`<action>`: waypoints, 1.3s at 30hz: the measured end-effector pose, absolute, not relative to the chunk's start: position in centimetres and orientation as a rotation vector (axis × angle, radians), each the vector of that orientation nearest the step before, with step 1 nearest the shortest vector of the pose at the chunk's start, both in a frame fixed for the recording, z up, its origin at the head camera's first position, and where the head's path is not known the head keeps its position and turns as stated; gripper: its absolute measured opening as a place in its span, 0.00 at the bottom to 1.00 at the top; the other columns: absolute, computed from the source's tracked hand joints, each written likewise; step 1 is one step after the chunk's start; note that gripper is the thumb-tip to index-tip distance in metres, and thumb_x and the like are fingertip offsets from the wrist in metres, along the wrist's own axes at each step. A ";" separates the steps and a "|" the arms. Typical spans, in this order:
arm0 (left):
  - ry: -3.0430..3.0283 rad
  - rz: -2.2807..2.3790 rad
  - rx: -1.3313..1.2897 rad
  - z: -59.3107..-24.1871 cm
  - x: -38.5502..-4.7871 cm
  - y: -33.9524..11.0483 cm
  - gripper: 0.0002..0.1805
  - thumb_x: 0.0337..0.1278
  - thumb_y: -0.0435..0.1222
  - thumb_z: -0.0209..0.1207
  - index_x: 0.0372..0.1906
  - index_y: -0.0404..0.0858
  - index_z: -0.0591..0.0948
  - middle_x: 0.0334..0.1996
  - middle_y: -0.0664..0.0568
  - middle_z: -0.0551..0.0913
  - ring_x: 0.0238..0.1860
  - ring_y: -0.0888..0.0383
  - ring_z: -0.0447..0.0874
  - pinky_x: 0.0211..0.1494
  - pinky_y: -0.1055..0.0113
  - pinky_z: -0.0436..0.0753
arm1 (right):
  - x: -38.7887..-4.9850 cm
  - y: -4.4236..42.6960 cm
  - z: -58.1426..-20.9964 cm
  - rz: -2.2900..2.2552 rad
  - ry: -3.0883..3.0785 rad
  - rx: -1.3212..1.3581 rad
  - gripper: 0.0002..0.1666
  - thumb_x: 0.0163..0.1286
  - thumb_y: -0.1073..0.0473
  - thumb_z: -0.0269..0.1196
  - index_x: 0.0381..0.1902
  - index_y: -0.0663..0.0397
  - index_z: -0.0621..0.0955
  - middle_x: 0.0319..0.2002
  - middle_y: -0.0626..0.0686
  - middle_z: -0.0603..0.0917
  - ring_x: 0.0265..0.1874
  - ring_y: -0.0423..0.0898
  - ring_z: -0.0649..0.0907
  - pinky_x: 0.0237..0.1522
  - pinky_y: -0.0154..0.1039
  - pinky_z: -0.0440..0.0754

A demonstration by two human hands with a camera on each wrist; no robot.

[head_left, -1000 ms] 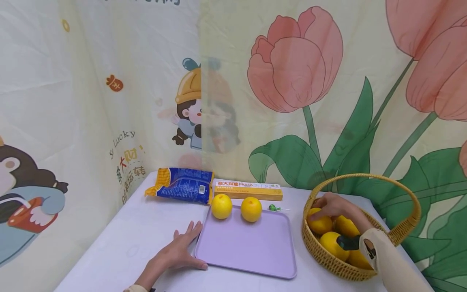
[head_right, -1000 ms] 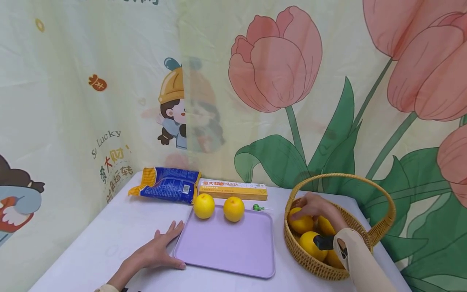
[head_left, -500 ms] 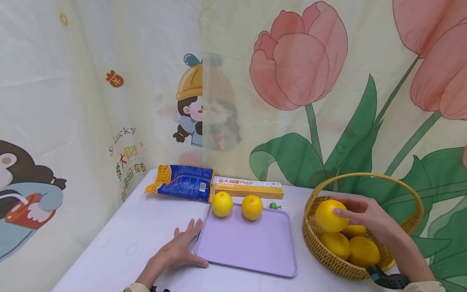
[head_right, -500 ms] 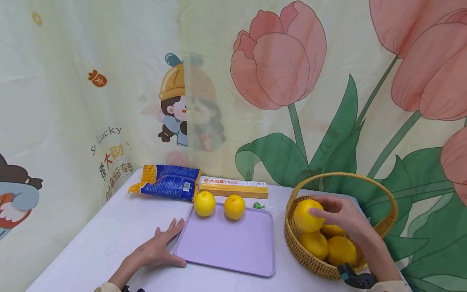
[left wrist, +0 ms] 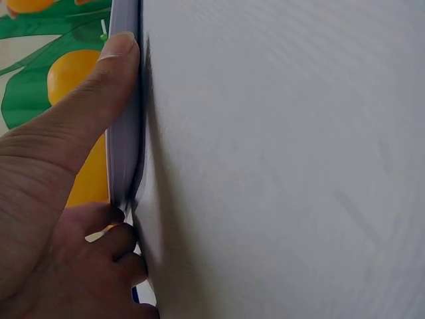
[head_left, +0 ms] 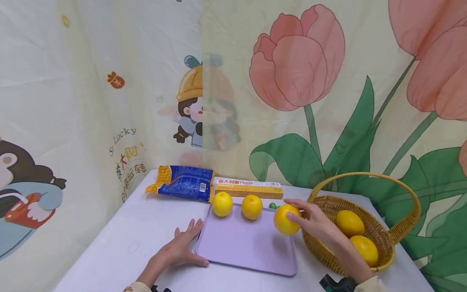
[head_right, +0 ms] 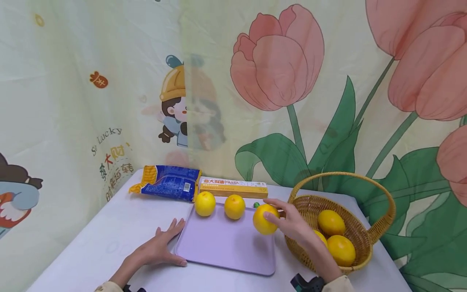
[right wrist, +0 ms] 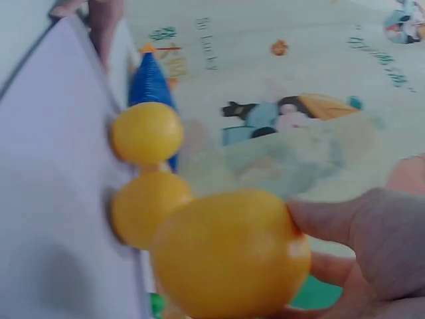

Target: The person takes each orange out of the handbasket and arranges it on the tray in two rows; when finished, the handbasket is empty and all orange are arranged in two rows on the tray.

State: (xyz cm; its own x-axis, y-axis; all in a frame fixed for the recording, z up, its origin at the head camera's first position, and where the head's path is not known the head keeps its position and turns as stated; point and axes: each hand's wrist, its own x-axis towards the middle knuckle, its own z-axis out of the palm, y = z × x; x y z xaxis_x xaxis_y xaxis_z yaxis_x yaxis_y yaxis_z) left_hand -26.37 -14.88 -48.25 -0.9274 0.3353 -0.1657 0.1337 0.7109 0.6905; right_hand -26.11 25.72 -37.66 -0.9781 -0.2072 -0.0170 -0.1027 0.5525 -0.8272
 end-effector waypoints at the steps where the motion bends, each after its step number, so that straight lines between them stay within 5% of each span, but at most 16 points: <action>1: 2.637 1.026 0.368 -48.3 -26.4 -14.8 0.73 0.36 0.54 0.87 0.86 0.32 0.58 0.84 0.25 0.48 0.84 0.26 0.45 0.82 0.24 0.36 | -26.5 25.2 -38.3 -1.396 2.704 -0.232 0.33 0.80 0.56 0.67 0.76 0.64 0.74 0.64 0.64 0.83 0.49 0.52 0.82 0.49 0.41 0.84; 9: 2.674 0.984 0.352 -48.3 -26.1 -14.4 0.70 0.37 0.49 0.88 0.85 0.33 0.60 0.85 0.29 0.52 0.85 0.30 0.46 0.83 0.25 0.39 | -29.3 22.8 -42.8 -1.257 2.989 -0.065 0.28 0.81 0.60 0.62 0.72 0.71 0.75 0.62 0.71 0.82 0.53 0.60 0.81 0.62 0.59 0.80; 16: 2.669 0.994 0.349 -48.4 -26.1 -14.5 0.71 0.36 0.51 0.88 0.85 0.33 0.61 0.85 0.28 0.52 0.85 0.30 0.47 0.83 0.25 0.38 | -30.9 22.4 -44.6 -1.214 3.032 0.040 0.30 0.81 0.58 0.61 0.74 0.68 0.74 0.58 0.70 0.83 0.50 0.60 0.80 0.55 0.57 0.80; 23: 2.660 1.034 0.434 -48.8 -26.2 -14.9 0.74 0.34 0.59 0.86 0.85 0.32 0.60 0.84 0.27 0.52 0.84 0.27 0.45 0.82 0.23 0.35 | -31.5 22.7 -45.0 -1.267 2.985 0.098 0.33 0.84 0.54 0.58 0.77 0.68 0.70 0.64 0.70 0.81 0.54 0.62 0.80 0.66 0.64 0.80; 39: 2.699 0.995 0.364 -48.0 -26.1 -14.6 0.70 0.37 0.50 0.88 0.84 0.32 0.61 0.84 0.29 0.53 0.85 0.30 0.47 0.83 0.25 0.39 | -32.4 22.7 -45.4 -1.288 2.893 0.220 0.49 0.79 0.42 0.65 0.82 0.68 0.61 0.72 0.74 0.72 0.64 0.67 0.78 0.73 0.67 0.76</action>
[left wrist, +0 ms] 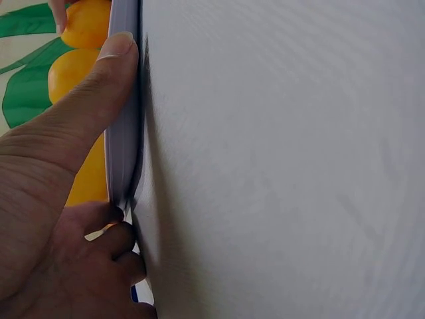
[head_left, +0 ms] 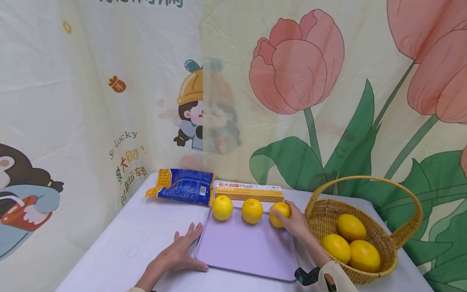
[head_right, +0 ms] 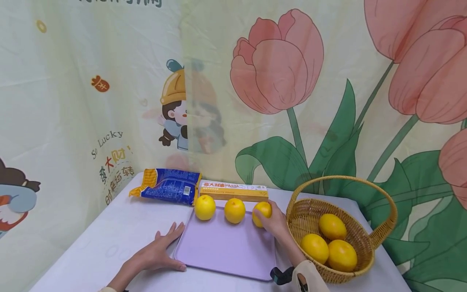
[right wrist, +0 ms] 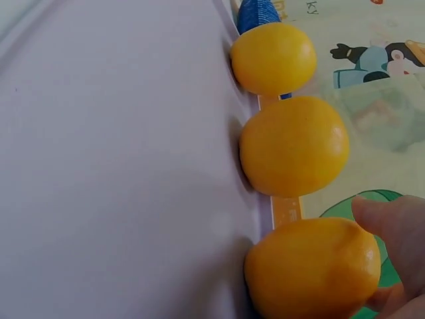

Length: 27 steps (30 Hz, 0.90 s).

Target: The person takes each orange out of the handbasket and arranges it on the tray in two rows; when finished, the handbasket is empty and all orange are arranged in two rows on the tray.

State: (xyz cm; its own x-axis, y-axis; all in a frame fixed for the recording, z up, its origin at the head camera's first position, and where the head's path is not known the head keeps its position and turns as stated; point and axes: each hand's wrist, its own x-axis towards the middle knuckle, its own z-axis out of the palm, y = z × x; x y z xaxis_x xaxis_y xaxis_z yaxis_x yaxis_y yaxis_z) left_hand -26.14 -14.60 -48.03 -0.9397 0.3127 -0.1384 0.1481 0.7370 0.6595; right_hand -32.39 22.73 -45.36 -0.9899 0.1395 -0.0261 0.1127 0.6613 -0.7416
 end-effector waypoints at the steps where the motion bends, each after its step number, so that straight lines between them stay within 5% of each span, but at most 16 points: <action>1: 2.697 0.997 0.362 -48.1 -26.1 -14.6 0.70 0.36 0.50 0.88 0.84 0.32 0.61 0.84 0.28 0.53 0.85 0.30 0.47 0.83 0.25 0.39 | -32.4 22.8 -45.4 1.265 -2.835 -0.220 0.50 0.78 0.42 0.65 0.82 0.68 0.60 0.72 0.74 0.72 0.64 0.67 0.78 0.73 0.67 0.76; 18: 2.687 0.999 0.338 -48.0 -26.2 -14.5 0.70 0.36 0.50 0.88 0.85 0.34 0.61 0.85 0.28 0.51 0.85 0.28 0.47 0.83 0.25 0.38 | -31.3 22.2 -44.3 1.187 -2.780 -0.167 0.53 0.76 0.44 0.70 0.82 0.67 0.59 0.74 0.77 0.70 0.69 0.71 0.75 0.73 0.70 0.74; 24: 2.691 1.002 0.351 -48.2 -26.3 -14.7 0.70 0.36 0.50 0.88 0.85 0.33 0.61 0.84 0.27 0.51 0.84 0.28 0.48 0.82 0.24 0.38 | -29.3 21.9 -41.9 1.121 -2.757 -0.044 0.53 0.75 0.44 0.71 0.83 0.65 0.59 0.79 0.75 0.65 0.77 0.73 0.67 0.77 0.75 0.65; 27: 2.682 1.003 0.366 -48.2 -26.2 -14.6 0.70 0.37 0.50 0.88 0.85 0.33 0.61 0.84 0.28 0.51 0.85 0.28 0.47 0.82 0.24 0.38 | -27.2 22.5 -39.6 1.105 -2.750 0.109 0.49 0.75 0.46 0.71 0.81 0.64 0.65 0.79 0.71 0.67 0.77 0.71 0.68 0.77 0.70 0.68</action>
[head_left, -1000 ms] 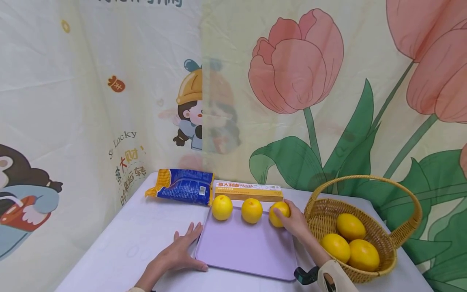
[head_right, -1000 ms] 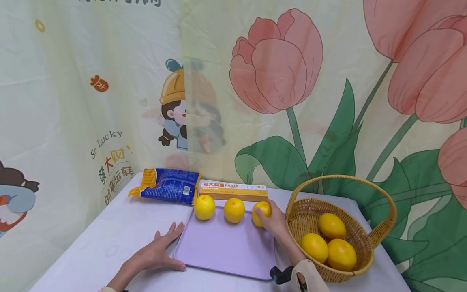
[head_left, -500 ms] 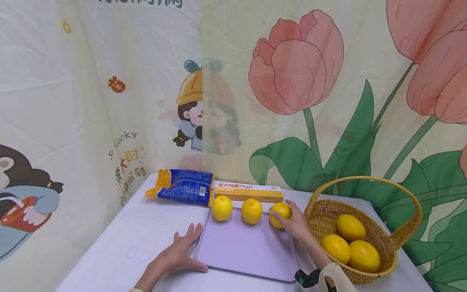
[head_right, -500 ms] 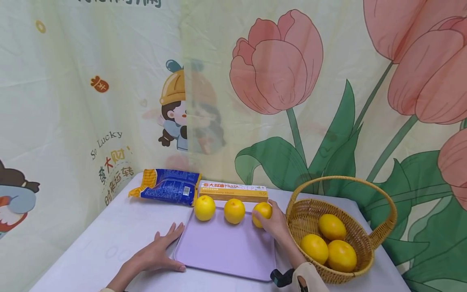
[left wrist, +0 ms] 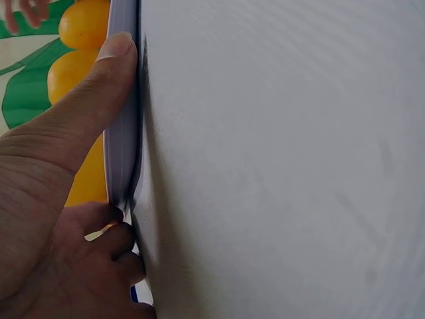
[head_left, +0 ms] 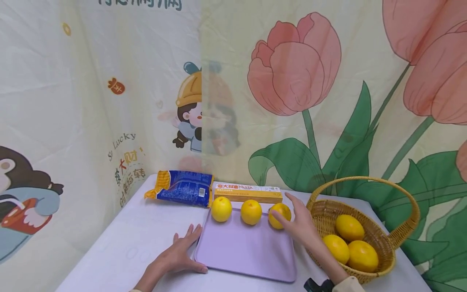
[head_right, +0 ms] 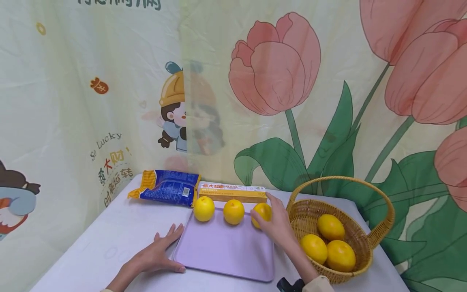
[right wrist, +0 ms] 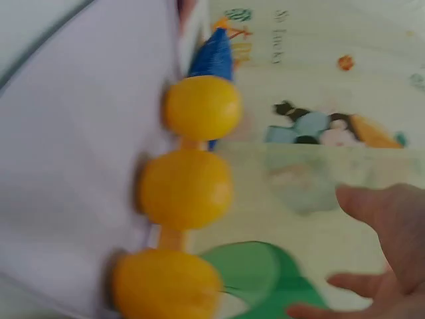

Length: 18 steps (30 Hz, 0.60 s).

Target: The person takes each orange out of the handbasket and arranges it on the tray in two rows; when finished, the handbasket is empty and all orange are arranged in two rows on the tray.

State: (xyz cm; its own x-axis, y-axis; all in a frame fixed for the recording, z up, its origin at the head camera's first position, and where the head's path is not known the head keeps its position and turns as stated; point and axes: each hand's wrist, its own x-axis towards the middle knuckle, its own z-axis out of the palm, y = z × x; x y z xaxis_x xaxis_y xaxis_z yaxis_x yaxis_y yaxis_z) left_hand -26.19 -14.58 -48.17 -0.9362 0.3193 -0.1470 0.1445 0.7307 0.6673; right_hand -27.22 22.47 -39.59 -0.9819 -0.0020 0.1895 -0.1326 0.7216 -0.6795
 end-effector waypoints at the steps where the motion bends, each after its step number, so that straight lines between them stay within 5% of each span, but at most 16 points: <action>1: 2.681 1.006 0.364 -48.1 -26.2 -14.6 0.70 0.37 0.50 0.88 0.85 0.33 0.61 0.85 0.28 0.51 0.85 0.28 0.47 0.82 0.25 0.38 | -26.6 22.7 -38.6 1.103 -2.752 0.159 0.46 0.75 0.46 0.71 0.80 0.64 0.67 0.78 0.70 0.70 0.77 0.70 0.70 0.76 0.68 0.71; 6: 2.677 1.024 0.375 -48.0 -26.3 -14.5 0.70 0.36 0.50 0.88 0.85 0.33 0.61 0.84 0.28 0.51 0.84 0.27 0.47 0.82 0.25 0.38 | -23.9 26.7 -34.5 1.024 -2.783 0.310 0.31 0.76 0.49 0.71 0.67 0.64 0.82 0.60 0.62 0.88 0.59 0.60 0.87 0.60 0.52 0.90; 9: 2.671 1.021 0.396 -48.1 -26.4 -14.5 0.72 0.36 0.51 0.88 0.85 0.31 0.60 0.84 0.26 0.50 0.84 0.26 0.47 0.82 0.24 0.36 | -23.8 30.6 -33.2 0.920 -2.845 0.298 0.27 0.78 0.48 0.70 0.62 0.64 0.85 0.52 0.57 0.91 0.51 0.55 0.90 0.52 0.50 0.93; 18: 2.675 0.989 0.357 -48.0 -26.4 -14.4 0.72 0.37 0.51 0.88 0.86 0.33 0.59 0.84 0.24 0.49 0.83 0.23 0.47 0.82 0.24 0.37 | -27.7 39.5 -34.9 0.734 -3.034 -0.053 0.45 0.82 0.38 0.62 0.67 0.80 0.75 0.59 0.79 0.82 0.57 0.77 0.81 0.53 0.67 0.88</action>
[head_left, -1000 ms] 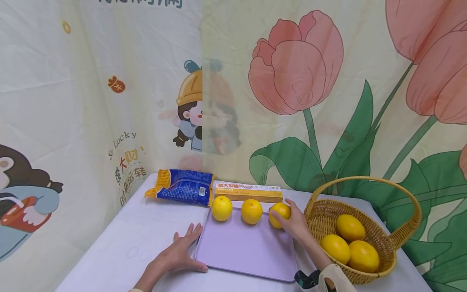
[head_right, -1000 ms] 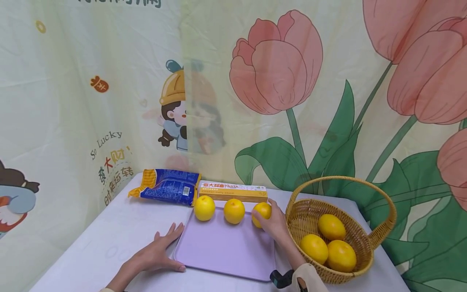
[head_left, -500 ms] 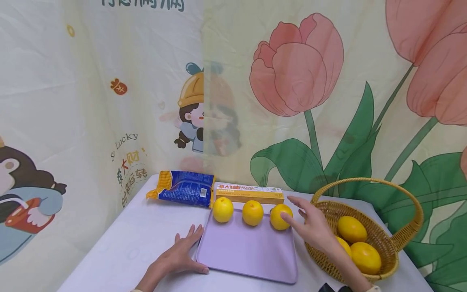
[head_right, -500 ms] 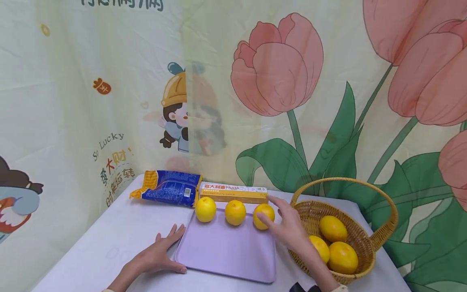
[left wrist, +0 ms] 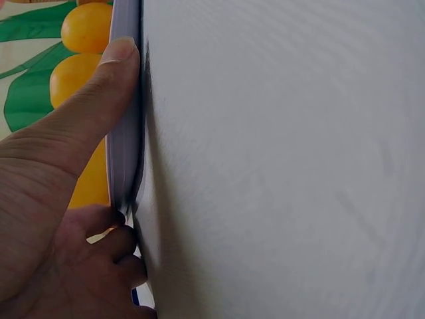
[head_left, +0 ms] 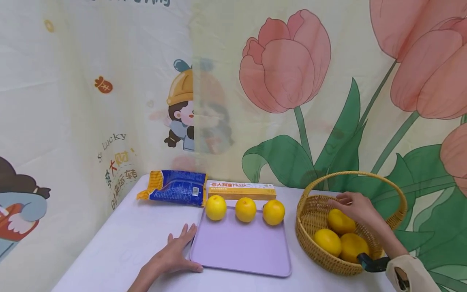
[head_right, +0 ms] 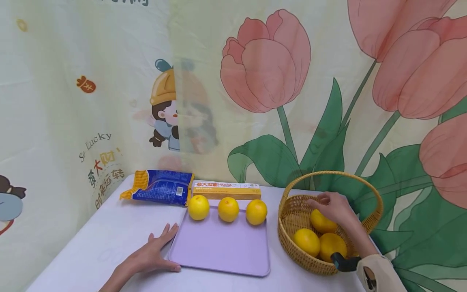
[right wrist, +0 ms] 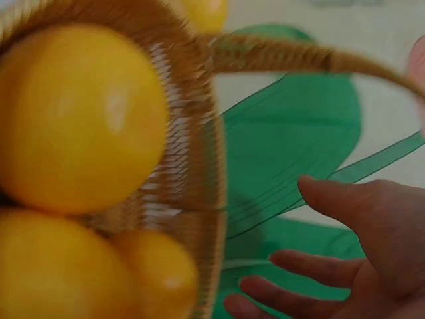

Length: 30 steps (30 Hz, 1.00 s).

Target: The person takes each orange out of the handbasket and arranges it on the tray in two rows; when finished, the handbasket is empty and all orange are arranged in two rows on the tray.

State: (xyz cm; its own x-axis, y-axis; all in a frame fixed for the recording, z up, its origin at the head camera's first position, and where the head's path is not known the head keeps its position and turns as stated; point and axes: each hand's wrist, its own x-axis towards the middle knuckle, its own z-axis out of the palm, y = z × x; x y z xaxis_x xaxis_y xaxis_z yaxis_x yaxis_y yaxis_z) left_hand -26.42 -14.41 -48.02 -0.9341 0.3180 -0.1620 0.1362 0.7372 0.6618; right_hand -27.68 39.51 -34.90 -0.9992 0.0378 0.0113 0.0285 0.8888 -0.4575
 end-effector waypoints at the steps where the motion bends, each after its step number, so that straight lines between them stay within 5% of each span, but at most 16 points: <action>1: 2.679 0.984 0.350 -48.0 -26.4 -14.5 0.72 0.37 0.51 0.88 0.86 0.33 0.58 0.84 0.25 0.48 0.83 0.23 0.46 0.82 0.25 0.37 | -28.3 39.9 -35.3 0.731 -3.040 -0.088 0.46 0.81 0.37 0.62 0.66 0.81 0.75 0.59 0.80 0.81 0.57 0.77 0.80 0.53 0.67 0.87; 3: 2.680 0.986 0.342 -48.0 -26.3 -14.6 0.72 0.37 0.51 0.88 0.86 0.34 0.58 0.84 0.25 0.48 0.83 0.22 0.46 0.82 0.25 0.36 | -29.5 40.5 -36.2 0.716 -3.057 -0.153 0.47 0.80 0.37 0.64 0.62 0.84 0.75 0.57 0.81 0.80 0.54 0.76 0.81 0.52 0.65 0.88; 5: 2.676 1.000 0.339 -48.1 -26.3 -14.7 0.72 0.37 0.51 0.87 0.86 0.34 0.58 0.84 0.25 0.47 0.82 0.21 0.45 0.82 0.25 0.36 | -30.5 41.0 -37.2 0.712 -3.078 -0.216 0.43 0.78 0.39 0.66 0.50 0.84 0.78 0.43 0.77 0.82 0.42 0.69 0.83 0.44 0.55 0.89; 9: 2.671 1.022 0.374 -48.2 -26.3 -14.7 0.71 0.37 0.50 0.88 0.85 0.32 0.59 0.84 0.25 0.49 0.83 0.24 0.46 0.83 0.25 0.36 | -31.5 41.4 -38.8 0.728 -3.138 -0.364 0.41 0.73 0.40 0.70 0.41 0.80 0.72 0.31 0.63 0.73 0.33 0.57 0.76 0.34 0.42 0.78; 22: 2.685 1.030 0.381 -48.3 -26.2 -15.1 0.71 0.36 0.50 0.88 0.85 0.32 0.60 0.84 0.29 0.52 0.85 0.30 0.45 0.83 0.26 0.35 | -32.3 41.2 -38.8 0.786 -3.199 -0.450 0.52 0.69 0.44 0.73 0.57 0.91 0.64 0.48 0.80 0.75 0.43 0.66 0.76 0.48 0.57 0.84; 26: 2.680 1.032 0.369 -48.3 -26.2 -15.0 0.71 0.36 0.50 0.88 0.85 0.32 0.60 0.85 0.30 0.52 0.86 0.30 0.45 0.83 0.26 0.36 | -31.8 41.6 -38.2 0.809 -3.145 -0.421 0.41 0.67 0.42 0.73 0.42 0.82 0.74 0.33 0.67 0.76 0.35 0.59 0.77 0.36 0.45 0.81; 30: 2.677 1.021 0.362 -48.3 -26.2 -14.8 0.71 0.36 0.50 0.88 0.85 0.33 0.60 0.85 0.29 0.52 0.86 0.31 0.46 0.83 0.26 0.36 | -29.9 41.0 -36.2 0.747 -3.083 -0.292 0.43 0.72 0.37 0.70 0.50 0.80 0.82 0.40 0.75 0.82 0.40 0.65 0.81 0.38 0.49 0.84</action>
